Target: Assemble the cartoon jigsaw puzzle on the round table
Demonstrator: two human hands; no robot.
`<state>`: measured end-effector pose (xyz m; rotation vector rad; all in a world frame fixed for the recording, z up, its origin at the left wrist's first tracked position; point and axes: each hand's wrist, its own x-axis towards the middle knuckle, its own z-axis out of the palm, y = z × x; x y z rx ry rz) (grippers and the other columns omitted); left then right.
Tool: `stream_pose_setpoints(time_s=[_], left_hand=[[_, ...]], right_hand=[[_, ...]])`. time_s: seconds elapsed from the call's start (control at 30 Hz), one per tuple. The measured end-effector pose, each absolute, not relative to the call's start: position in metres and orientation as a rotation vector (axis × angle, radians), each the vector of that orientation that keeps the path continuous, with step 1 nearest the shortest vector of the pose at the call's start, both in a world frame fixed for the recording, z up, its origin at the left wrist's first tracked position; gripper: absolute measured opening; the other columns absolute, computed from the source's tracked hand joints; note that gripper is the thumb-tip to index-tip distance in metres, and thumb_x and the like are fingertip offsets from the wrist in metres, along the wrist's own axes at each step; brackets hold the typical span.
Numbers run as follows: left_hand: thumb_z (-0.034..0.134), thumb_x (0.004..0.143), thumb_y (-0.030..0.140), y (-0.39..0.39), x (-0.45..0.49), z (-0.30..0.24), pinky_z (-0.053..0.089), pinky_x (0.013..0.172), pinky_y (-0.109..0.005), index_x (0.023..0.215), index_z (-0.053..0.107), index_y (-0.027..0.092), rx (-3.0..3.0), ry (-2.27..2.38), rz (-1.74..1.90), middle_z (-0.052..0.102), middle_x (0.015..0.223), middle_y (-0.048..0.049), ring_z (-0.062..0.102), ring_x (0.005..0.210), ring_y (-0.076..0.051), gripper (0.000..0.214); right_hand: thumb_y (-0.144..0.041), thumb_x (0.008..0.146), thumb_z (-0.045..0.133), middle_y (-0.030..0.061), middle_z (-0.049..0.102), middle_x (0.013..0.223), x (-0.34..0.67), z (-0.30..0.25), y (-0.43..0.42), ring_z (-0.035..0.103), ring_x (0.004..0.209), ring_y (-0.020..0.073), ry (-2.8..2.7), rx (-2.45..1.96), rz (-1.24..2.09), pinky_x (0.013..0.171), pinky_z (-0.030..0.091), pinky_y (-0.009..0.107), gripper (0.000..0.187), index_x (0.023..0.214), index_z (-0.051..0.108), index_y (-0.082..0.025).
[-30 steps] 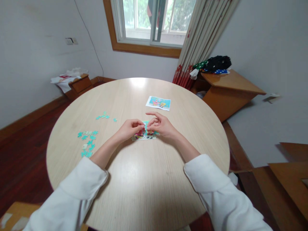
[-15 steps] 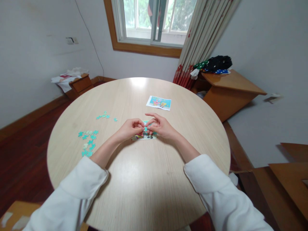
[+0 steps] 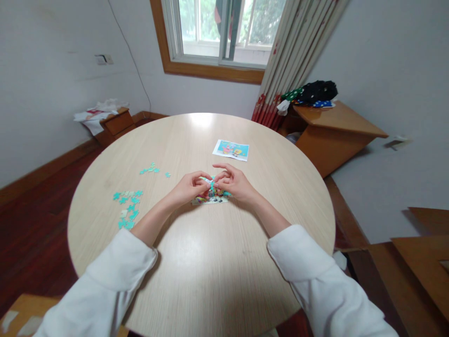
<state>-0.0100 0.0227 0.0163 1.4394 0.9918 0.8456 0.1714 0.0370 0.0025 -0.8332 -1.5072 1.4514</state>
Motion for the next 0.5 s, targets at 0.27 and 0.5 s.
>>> stream_pose_setpoints(time_s=[0.27,0.5], left_hand=[[0.071,0.063,0.033,0.026,-0.015,0.019,0.037,0.052,-0.022,0.094,0.064,0.011,1.51,1.03,0.837,0.056,0.058,0.003,0.053,0.053,-0.01,0.039],[0.066,0.066,0.023,0.038,-0.042,0.022,0.034,0.048,-0.022,0.083,0.066,0.011,1.545,1.252,0.793,0.055,0.051,0.001,0.049,0.048,-0.01,0.021]], right_hand=[[-0.021,0.065,0.073,-0.0054,0.061,0.071,0.17,0.002,0.037,0.058,0.056,0.0078,-1.501,-0.862,1.432,0.056,0.048,0.023,0.056,0.116,0.05,-0.021],[-0.02,0.065,0.07,-0.0057,0.059,0.07,0.176,-0.003,0.043,0.059,0.058,0.0085,-1.479,-0.972,1.304,0.059,0.048,0.024,0.049,0.111,0.054,-0.02]])
